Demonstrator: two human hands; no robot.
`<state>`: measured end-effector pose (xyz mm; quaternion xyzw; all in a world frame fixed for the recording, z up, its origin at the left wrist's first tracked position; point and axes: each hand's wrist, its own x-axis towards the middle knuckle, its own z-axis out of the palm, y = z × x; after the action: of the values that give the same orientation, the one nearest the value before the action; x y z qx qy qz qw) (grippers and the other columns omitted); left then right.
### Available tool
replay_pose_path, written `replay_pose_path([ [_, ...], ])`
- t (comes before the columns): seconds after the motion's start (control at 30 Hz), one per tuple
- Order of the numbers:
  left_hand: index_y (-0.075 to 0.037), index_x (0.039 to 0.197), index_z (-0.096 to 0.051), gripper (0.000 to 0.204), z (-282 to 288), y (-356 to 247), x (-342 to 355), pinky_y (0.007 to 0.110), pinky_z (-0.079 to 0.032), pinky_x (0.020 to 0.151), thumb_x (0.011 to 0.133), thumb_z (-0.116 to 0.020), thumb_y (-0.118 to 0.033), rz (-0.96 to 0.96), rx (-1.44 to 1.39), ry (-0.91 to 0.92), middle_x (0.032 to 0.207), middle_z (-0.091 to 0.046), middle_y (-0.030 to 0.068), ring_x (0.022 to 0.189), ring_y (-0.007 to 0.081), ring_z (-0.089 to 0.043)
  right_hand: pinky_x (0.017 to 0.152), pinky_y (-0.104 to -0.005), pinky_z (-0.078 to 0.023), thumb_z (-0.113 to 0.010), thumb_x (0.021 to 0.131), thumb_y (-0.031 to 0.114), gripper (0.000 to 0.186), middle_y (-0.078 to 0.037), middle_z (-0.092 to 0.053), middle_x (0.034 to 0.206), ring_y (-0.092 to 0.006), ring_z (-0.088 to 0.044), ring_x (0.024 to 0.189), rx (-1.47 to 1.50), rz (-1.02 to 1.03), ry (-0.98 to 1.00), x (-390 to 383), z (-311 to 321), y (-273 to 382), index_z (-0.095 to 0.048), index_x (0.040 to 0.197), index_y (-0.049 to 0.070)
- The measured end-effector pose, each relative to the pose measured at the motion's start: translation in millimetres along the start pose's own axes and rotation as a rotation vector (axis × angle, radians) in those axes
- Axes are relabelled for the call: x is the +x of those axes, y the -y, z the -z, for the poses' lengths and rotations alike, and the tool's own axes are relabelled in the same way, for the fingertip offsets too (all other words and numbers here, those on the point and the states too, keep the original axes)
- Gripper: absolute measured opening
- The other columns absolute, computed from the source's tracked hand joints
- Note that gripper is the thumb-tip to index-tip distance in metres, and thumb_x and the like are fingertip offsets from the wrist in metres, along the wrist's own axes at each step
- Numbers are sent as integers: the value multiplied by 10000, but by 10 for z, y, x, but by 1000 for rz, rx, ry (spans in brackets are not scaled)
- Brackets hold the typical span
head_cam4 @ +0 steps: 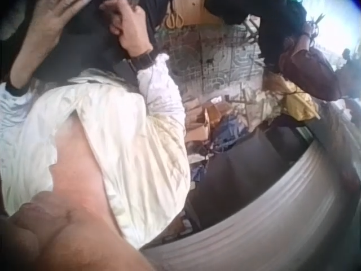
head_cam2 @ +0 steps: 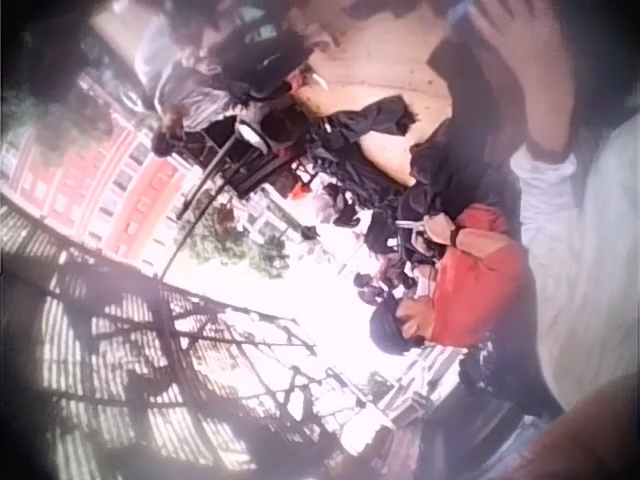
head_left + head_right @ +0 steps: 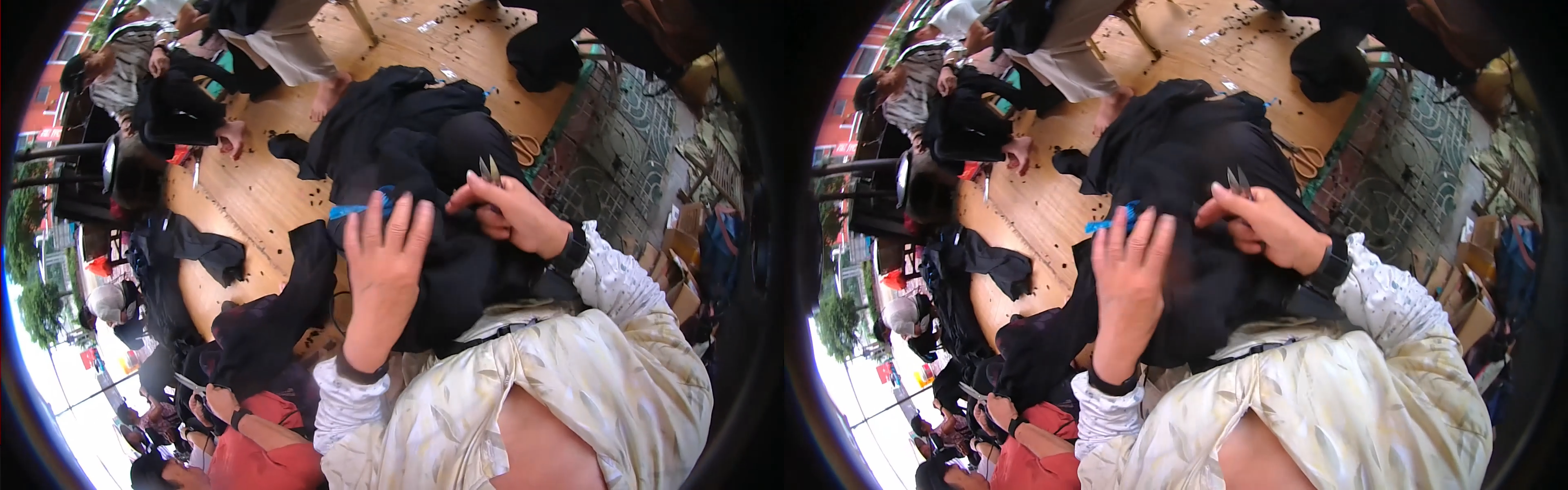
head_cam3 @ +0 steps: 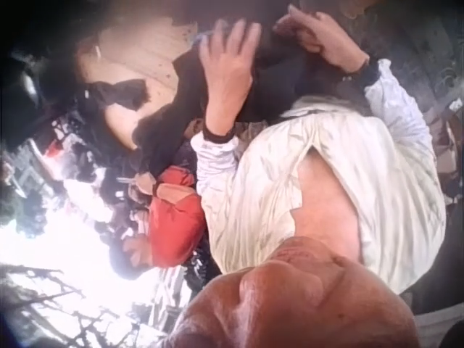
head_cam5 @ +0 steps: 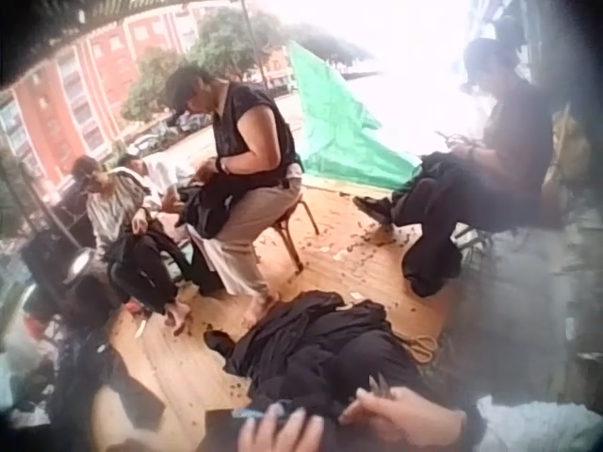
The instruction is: Cutting and trimming black garment pieces using scissors.
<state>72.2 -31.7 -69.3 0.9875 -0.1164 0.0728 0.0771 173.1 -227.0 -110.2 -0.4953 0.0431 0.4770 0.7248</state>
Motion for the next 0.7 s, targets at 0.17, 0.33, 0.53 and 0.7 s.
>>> replay_pose_path([
  [0.17,-34,1201,-583,390,-227,-90,-35,499,-409,982,812,-570,-69,-42,-110,19,1274,-543,120,1251,353,-469,408,-215,-222,-534,964,445,463,81,-307,531,-15,-261,434,-79,98,-127,220,8,-44,-650,965,-4],
  [0.33,2,1046,-636,287,-221,-154,-96,445,-476,932,764,-602,-37,-96,-222,-54,1143,-606,158,1130,332,-571,414,-213,-228,-583,931,465,446,77,-323,534,-15,-268,436,-167,-31,-48,346,-12,91,-628,932,21],
  [0.53,26,1001,-640,273,-233,-134,-39,448,-487,918,730,-626,50,-88,-461,-76,1082,-633,161,1032,366,-619,435,-232,-255,-763,792,244,269,71,-392,593,-40,-329,486,-139,68,-62,693,-103,109,-546,828,89],
  [0.7,9,947,-650,174,-77,-63,12,404,-507,870,774,-660,18,-52,-572,-104,995,-654,140,995,343,-633,446,-225,-262,-706,837,150,191,79,-391,616,-31,-332,491,62,36,48,721,-21,56,-526,888,109],
])
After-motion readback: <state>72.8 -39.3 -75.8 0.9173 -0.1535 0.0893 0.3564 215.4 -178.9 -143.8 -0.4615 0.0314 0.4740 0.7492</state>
